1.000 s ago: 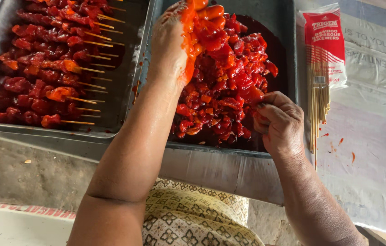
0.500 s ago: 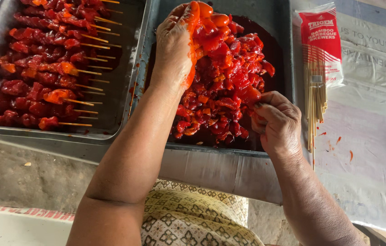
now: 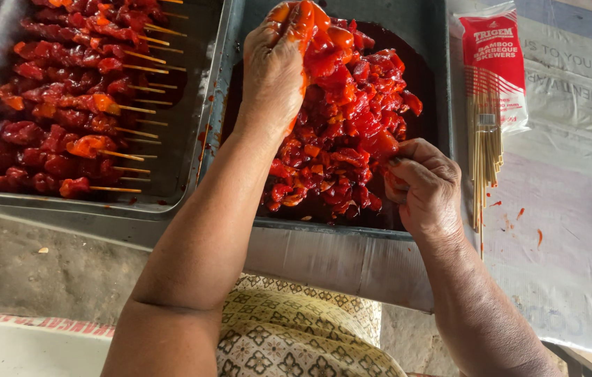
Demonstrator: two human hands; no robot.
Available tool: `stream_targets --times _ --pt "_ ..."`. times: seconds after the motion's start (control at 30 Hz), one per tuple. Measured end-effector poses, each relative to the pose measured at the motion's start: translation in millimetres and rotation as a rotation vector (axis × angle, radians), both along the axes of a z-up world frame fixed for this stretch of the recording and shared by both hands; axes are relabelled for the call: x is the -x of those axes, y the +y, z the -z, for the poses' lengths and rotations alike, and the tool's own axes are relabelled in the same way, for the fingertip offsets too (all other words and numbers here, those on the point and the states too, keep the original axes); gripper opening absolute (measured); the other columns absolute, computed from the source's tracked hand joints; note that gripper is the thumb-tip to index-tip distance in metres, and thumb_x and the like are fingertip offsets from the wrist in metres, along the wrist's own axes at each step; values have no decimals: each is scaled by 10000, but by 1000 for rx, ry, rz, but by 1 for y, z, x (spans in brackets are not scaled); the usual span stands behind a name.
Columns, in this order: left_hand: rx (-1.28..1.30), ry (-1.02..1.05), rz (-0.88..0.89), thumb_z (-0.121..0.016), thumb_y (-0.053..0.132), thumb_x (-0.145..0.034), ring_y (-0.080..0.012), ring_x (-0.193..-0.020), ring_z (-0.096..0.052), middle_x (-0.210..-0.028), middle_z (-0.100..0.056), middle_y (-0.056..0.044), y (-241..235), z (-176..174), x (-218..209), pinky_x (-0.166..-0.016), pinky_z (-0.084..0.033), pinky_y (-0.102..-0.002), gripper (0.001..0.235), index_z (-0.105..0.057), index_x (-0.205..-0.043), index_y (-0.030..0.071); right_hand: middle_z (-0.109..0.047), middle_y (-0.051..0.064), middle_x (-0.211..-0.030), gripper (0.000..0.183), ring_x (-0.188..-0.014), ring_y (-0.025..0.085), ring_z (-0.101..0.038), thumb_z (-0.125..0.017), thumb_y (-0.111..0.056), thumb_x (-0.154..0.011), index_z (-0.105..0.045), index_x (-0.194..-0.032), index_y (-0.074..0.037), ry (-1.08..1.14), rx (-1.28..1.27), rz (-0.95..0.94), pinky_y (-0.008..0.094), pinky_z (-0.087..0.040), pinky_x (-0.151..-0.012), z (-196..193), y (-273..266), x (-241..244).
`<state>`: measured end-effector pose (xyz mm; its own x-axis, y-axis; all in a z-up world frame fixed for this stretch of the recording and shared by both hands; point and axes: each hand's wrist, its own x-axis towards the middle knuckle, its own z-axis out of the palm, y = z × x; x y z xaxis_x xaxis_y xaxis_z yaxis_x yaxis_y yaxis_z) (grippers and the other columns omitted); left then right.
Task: The person threads pieces of marinated red meat onto bamboo skewers by hand. They pick up individual pieces from a tray and slide them onto the skewer, then place the completed skewers into a second tray. The process is repeated continuously throughout the clip.
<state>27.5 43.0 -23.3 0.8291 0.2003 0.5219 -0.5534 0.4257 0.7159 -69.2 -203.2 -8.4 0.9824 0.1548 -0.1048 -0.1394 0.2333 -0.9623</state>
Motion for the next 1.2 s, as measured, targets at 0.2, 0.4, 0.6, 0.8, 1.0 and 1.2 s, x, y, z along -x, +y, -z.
stream_targets --times 0.2,0.4,0.6,0.8,1.0,1.2 --pt "130 61 40 -678 405 -1035 -154 -918 -687 -947 -696 -51 -6 12 -2 -893 -629 -357 368 -697 -1062 38 -427 2 -643 79 -513 64 -346 -538 57 -911 -608 -894 23 -1 -27 -17 265 -253 -457 2 0 -1" --pt "327 54 151 -747 430 -973 -256 -951 -752 -1035 -737 -135 -17 7 2 -910 -658 -464 472 -628 -1175 20 -442 10 -651 82 -509 70 -358 -526 51 -911 -602 -922 21 14 -44 -2 271 -266 -455 2 4 2" --pt "375 22 196 -748 407 -985 -303 -936 -760 -1022 -746 -171 -23 3 7 -891 -660 -483 452 -600 -1158 17 -421 7 -636 78 -489 72 -341 -523 39 -909 -595 -932 24 46 -53 -1 276 -260 -443 2 6 5" --pt "381 32 199 -738 398 -1002 -297 -964 -759 -1035 -742 -179 -27 -2 13 -925 -653 -481 441 -606 -1158 7 -413 14 -627 61 -477 81 -335 -523 27 -923 -584 -924 23 50 -109 -48 284 -255 -440 3 4 2" --pt "357 9 196 -718 424 -1009 -306 -960 -775 -1030 -738 -188 -32 -9 19 -844 -680 -459 434 -592 -1123 25 -425 20 -624 65 -476 84 -345 -532 24 -923 -596 -931 16 48 -108 -18 279 -258 -436 2 6 3" --pt "262 -22 164 -725 532 -929 -283 -936 -771 -1042 -759 -184 -31 -8 22 -825 -664 -436 535 -604 -1141 56 -470 26 -662 76 -506 84 -378 -537 32 -920 -608 -942 17 -6 -63 23 272 -289 -451 1 7 6"
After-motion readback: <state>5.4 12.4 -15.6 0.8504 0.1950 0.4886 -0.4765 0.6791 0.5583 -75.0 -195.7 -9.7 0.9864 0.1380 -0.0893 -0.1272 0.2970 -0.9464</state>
